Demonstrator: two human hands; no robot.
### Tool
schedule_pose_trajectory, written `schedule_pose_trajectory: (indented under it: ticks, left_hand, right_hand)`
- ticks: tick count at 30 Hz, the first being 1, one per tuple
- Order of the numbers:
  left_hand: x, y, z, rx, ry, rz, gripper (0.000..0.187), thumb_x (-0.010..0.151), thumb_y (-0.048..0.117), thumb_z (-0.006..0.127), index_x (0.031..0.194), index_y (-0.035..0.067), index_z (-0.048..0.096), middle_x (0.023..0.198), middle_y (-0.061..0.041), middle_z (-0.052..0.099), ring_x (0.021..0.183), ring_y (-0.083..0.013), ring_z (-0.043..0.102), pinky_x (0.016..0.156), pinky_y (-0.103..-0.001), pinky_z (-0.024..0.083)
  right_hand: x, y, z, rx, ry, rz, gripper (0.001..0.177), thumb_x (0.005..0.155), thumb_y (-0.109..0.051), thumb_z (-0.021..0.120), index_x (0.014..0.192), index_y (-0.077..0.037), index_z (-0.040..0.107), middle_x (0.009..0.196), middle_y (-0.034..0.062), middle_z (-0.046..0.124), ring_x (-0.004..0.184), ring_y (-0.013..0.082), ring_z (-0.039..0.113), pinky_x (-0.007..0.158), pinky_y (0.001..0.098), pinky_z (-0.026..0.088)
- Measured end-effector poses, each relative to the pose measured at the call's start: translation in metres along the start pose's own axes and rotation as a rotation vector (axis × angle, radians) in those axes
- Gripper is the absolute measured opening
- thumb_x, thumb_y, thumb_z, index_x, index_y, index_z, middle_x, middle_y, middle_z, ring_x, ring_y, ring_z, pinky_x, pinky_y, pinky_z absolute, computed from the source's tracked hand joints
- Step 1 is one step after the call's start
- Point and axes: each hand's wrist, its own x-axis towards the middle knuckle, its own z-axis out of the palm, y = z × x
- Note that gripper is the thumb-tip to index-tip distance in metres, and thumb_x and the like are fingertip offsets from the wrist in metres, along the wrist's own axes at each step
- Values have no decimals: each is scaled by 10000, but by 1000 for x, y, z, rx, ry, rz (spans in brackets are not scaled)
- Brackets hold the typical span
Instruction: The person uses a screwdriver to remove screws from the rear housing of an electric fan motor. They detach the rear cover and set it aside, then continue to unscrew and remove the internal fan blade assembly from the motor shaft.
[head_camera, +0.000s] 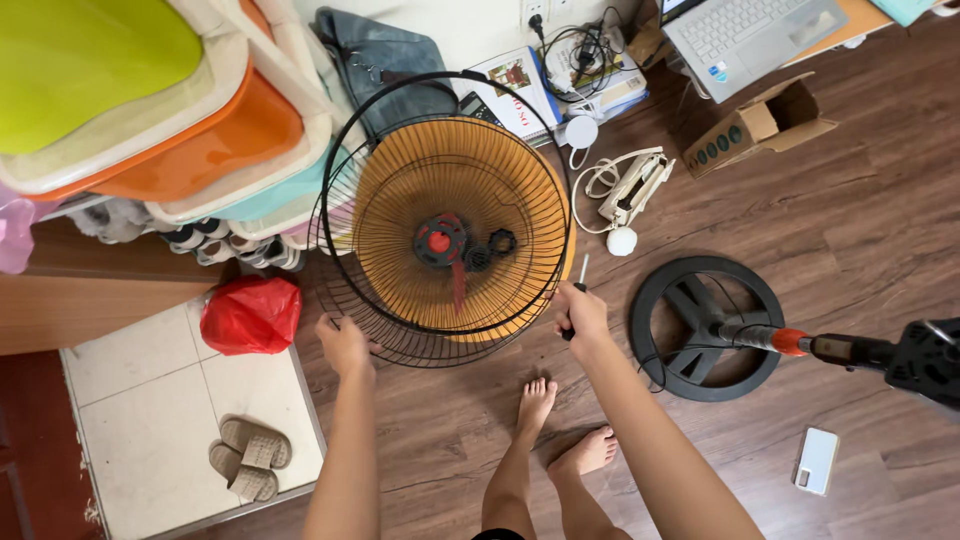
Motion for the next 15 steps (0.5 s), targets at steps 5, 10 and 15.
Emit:
schedule_pose_trajectory:
  ticks: [5, 10, 15]
  left_hand:
    - [35, -28, 11, 124, 43, 33, 529, 975, 289, 576, 1470, 129, 481, 1128, -157, 680, 754, -257, 658, 603, -370, 500]
    - [58, -47, 18, 26, 37, 4, 672, 936, 243, 589, 1550, 123, 343, 1406, -163, 570, 1105, -306, 619, 855, -433, 492]
    - [53, -45, 19, -79, 92, 94, 734, 915, 190, 621, 1552, 56, 282, 1535, -210, 436, 1317, -311, 529, 1086, -413, 434]
  right_hand:
    - [-9, -3, 2, -32, 0, 10, 251, 918, -222, 656, 1039, -9, 602, 994, 93, 712, 450, 116, 391, 458, 351, 413]
    - [-18, -6, 3, -51, 42, 1, 298, 901, -213, 646, 1129, -24, 610, 1042, 115, 741, 449, 109, 385, 463, 339, 420]
    - [-27, -7, 6, -36, 79, -24, 363, 902, -231, 635, 1203, -29, 643, 1039, 113, 747, 436, 101, 375, 456, 322, 410]
